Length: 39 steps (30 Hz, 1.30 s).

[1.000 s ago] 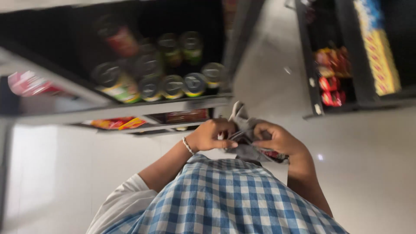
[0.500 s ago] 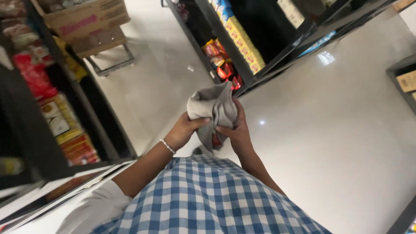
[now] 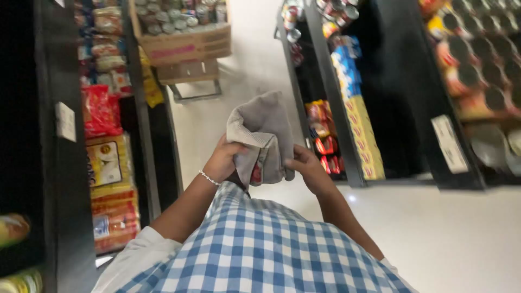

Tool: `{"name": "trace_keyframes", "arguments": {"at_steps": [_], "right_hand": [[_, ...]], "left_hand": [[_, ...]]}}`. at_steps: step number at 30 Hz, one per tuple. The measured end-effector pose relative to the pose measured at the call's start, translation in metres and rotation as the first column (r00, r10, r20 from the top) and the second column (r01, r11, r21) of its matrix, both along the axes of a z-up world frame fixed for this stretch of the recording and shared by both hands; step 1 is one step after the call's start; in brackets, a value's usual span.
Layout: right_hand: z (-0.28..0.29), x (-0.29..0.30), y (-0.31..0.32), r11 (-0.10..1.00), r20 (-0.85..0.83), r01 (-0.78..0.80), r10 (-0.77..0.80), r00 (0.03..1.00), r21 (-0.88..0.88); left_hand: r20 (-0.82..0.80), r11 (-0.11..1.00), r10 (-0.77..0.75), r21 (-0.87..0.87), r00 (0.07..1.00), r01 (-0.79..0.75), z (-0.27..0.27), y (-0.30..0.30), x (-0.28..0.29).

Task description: Wiping canned goods with a cloth and arranging them neatly on a grocery store shelf.

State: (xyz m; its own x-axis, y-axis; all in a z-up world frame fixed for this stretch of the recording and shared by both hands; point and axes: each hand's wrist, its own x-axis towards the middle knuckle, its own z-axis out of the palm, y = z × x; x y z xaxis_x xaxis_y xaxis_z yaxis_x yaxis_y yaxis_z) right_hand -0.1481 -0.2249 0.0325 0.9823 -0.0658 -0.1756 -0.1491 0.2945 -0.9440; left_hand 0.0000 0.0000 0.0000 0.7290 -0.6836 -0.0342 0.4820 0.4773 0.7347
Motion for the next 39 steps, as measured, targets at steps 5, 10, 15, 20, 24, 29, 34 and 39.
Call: {"name": "trace_keyframes", "arguments": {"at_steps": [5, 10, 15, 20, 24, 29, 34, 39], "right_hand": [[-0.039, 0.137, -0.042, 0.964, -0.134, -0.015, -0.021, 0.991, -0.266], [-0.022, 0.238, -0.078, 0.995, -0.022, 0.005, -0.007, 1.0, -0.1], [-0.017, 0.313, -0.1, 0.965, 0.01, 0.008, -0.011, 1.0, 0.262], [-0.049, 0.426, -0.135, 0.983, -0.133, -0.097, 0.118, 0.984, 0.153], [0.003, 0.546, -0.149, 0.832, -0.173, -0.516, 0.488, 0.855, -0.203], [0.003, 0.661, -0.181, 0.452, -0.343, -0.816, 0.749, 0.567, -0.36], [-0.063, 0.774, -0.197, -0.007, -0.54, -0.843, 0.77, 0.339, -0.539], [-0.214, 0.889, -0.205, -0.019, -0.408, -0.528, 0.658, 0.632, -0.849]], "left_hand": [[0.106, 0.952, -0.103, 0.299, 0.989, 0.067, 0.038, -0.017, 0.123], [0.284, 0.876, -0.262, 0.471, 0.922, 0.103, 0.067, -0.056, 0.226], [0.348, 0.934, -0.179, 0.354, 0.92, 0.048, 0.073, -0.087, 0.305], [0.263, 0.902, 0.082, 0.391, 0.961, -0.184, 0.017, -0.089, 0.377], [0.19, 0.7, 0.568, 0.399, 0.801, -0.591, -0.006, -0.073, 0.424], [0.264, 0.279, 0.878, 0.394, 0.399, -0.876, -0.006, -0.046, 0.437], [0.191, 0.004, 0.98, 0.236, 0.05, -0.972, 0.0, -0.044, 0.445], [-0.564, 0.172, 0.826, 0.24, 0.007, -0.955, -0.029, -0.057, 0.485]]}}
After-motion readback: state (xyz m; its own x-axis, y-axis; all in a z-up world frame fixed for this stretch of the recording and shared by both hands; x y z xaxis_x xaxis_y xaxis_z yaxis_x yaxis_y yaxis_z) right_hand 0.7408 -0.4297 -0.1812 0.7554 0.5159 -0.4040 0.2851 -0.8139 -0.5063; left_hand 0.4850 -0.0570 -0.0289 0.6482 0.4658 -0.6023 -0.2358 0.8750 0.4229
